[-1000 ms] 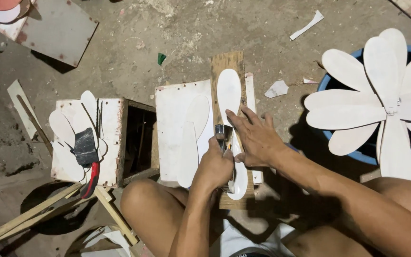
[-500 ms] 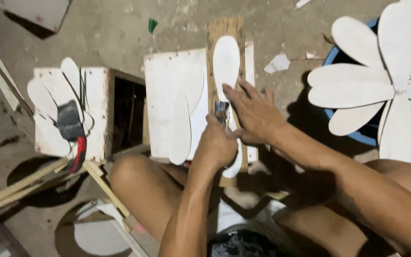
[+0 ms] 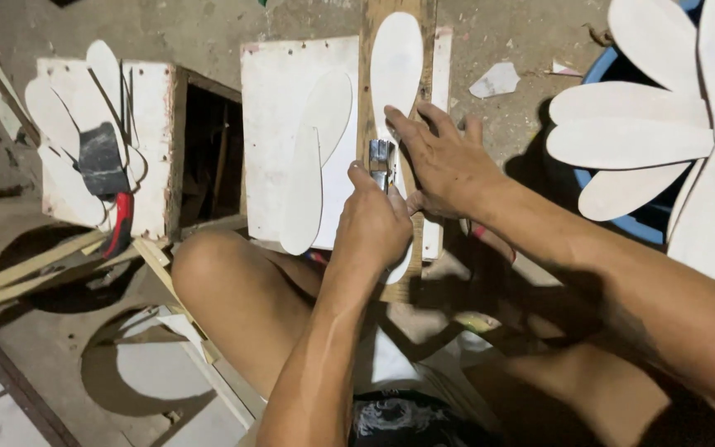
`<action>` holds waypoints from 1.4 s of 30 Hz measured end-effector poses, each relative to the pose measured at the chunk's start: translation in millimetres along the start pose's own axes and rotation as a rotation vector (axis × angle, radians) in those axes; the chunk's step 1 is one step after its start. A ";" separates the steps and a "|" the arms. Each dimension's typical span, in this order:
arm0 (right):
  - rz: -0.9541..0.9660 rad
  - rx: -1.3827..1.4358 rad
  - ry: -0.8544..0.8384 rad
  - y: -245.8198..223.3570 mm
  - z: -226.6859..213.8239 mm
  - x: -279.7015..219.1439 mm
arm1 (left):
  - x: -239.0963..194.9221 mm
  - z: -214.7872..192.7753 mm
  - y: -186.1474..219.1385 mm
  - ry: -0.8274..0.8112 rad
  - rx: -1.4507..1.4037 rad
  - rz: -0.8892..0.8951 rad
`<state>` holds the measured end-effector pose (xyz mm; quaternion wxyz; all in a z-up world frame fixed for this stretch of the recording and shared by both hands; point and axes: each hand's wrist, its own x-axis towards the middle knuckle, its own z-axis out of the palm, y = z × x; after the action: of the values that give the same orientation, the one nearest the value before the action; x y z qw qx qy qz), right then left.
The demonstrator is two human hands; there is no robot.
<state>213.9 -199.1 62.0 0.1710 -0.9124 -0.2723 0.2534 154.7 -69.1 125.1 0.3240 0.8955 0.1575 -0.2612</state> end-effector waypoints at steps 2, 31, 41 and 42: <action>0.013 0.016 -0.004 -0.1 -3.3 0.3 | -6.7 -3.7 10.2 0.010 -0.020 -0.008; 0.085 0.017 -0.017 -24.4 -29.7 -8.2 | -48.6 -57.1 -15.7 -0.039 -0.217 -0.041; 0.088 0.006 -0.041 -23.7 -27.2 -7.7 | 3.1 -22.6 -20.1 -0.150 0.024 -0.016; 0.089 0.011 -0.045 -22.2 -24.2 -7.1 | -2.6 -24.7 -13.8 -0.154 0.026 -0.021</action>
<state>213.2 -189.8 94.3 0.1584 -0.9166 -0.2341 0.2827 155.3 -42.8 135.8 0.3210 0.8751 0.1380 -0.3348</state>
